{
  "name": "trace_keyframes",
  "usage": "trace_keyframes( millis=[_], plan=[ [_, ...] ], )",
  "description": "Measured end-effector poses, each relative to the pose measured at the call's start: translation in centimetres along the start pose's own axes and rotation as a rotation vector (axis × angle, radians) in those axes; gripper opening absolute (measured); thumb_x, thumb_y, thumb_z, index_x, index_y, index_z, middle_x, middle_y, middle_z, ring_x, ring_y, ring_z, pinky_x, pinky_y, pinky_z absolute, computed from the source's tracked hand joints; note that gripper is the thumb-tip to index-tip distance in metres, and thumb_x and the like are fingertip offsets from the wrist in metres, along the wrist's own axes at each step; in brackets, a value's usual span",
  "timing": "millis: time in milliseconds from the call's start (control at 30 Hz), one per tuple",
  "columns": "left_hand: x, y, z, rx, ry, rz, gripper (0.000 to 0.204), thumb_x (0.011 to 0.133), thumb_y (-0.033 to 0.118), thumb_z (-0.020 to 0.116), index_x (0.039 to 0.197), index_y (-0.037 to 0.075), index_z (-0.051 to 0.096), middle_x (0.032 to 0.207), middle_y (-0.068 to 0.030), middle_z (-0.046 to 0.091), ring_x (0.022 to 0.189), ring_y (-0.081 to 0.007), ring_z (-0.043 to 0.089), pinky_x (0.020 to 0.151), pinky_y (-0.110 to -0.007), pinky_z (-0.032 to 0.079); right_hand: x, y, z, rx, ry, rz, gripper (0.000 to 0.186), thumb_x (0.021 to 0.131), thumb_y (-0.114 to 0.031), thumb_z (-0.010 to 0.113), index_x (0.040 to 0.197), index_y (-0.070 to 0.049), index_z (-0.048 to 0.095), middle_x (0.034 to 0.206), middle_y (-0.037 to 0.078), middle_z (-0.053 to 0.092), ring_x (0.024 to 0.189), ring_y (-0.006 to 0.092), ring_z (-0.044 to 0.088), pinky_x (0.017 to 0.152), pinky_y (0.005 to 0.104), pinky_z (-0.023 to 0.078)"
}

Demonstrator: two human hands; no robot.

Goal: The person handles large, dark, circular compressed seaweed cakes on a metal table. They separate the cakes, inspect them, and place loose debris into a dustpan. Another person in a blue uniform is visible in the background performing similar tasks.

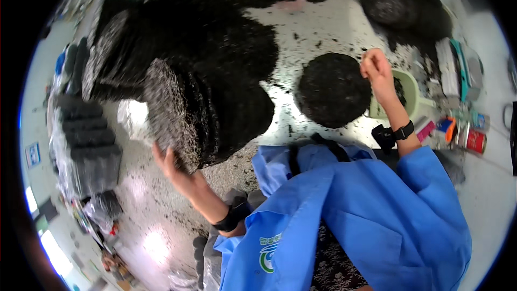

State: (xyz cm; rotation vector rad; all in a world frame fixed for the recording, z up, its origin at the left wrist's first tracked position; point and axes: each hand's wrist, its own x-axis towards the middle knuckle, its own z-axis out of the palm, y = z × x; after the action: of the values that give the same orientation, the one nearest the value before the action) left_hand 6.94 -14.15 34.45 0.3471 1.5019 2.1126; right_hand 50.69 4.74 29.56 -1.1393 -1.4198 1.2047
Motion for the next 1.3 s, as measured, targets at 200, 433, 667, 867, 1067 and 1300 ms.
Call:
trace_keyframes(
  millis=[200,433,667,867,1067,1300],
  plan=[
    [-0.4,1.0,1.9,0.532,-0.036,0.174,0.061,0.081,0.007,0.058,0.138,0.008,0.035,0.129,-0.0179,0.042,0.114,-0.0283,0.048,0.093,-0.04,0.043,-8.1,12.3,-19.4,-1.023,0.276,0.157,0.007,0.089,-0.006,0.051,0.095,-0.003,0.048,0.077,0.01,0.053,0.07,0.02,0.056,0.064,0.0319,0.044],
    [-0.6,2.2,2.6,1.569,-0.032,0.658,0.038,0.088,0.03,0.054,0.125,0.019,0.055,0.132,-0.0182,0.04,0.124,-0.0343,0.033,0.099,-0.051,0.031,-9.9,12.7,-17.5,-1.229,0.21,0.094,0.024,0.074,-0.013,0.066,0.095,-0.004,0.058,0.1,0.015,0.059,0.091,0.0346,0.057,0.077,0.0426,0.046],
    [-3.3,2.2,6.9,1.602,0.04,0.818,0.035,0.091,0.039,0.052,0.106,0.011,0.068,0.129,-0.0155,0.047,0.121,-0.0318,0.039,0.096,-0.048,0.036,-7.7,0.2,-2.3,-0.999,-0.477,-0.551,0.066,0.06,-0.035,0.077,0.114,-0.005,0.054,0.127,0.016,0.048,0.121,0.0316,0.045,0.098,0.0429,0.038],
    [-8.8,0.6,12.1,0.99,-0.283,0.788,0.022,0.091,0.019,0.055,0.107,0.006,0.064,0.1,-0.0111,0.062,0.083,-0.0155,0.058,0.067,-0.028,0.05,-7.9,1.7,-1.0,-1.213,-0.588,-0.518,0.074,0.066,-0.048,0.071,0.122,-0.004,0.049,0.139,0.019,0.037,0.133,0.033,0.03,0.103,0.0536,0.029],
    [-12.5,-8.8,16.2,1.004,-0.833,-0.135,0.042,0.092,0.035,0.052,0.11,-0.002,0.06,0.084,-0.0119,0.066,0.069,-0.0147,0.064,0.061,-0.028,0.051,-7.3,1.1,-2.9,-1.046,-0.558,-0.553,0.062,0.076,-0.043,0.066,0.12,-0.003,0.049,0.134,0.018,0.043,0.129,0.0328,0.036,0.101,0.0522,0.033],
    [-16.0,-13.1,19.9,0.116,-0.942,-0.73,0.058,0.084,0.024,0.069,0.127,0.001,0.037,0.121,-0.0101,0.051,0.106,-0.0176,0.054,0.086,-0.031,0.049,-6.7,-1.7,-3.6,-0.722,-0.426,-0.457,0.072,0.075,-0.047,0.067,0.125,-0.002,0.043,0.139,0.018,0.036,0.131,0.0328,0.032,0.106,0.0504,0.026]
  ],
)
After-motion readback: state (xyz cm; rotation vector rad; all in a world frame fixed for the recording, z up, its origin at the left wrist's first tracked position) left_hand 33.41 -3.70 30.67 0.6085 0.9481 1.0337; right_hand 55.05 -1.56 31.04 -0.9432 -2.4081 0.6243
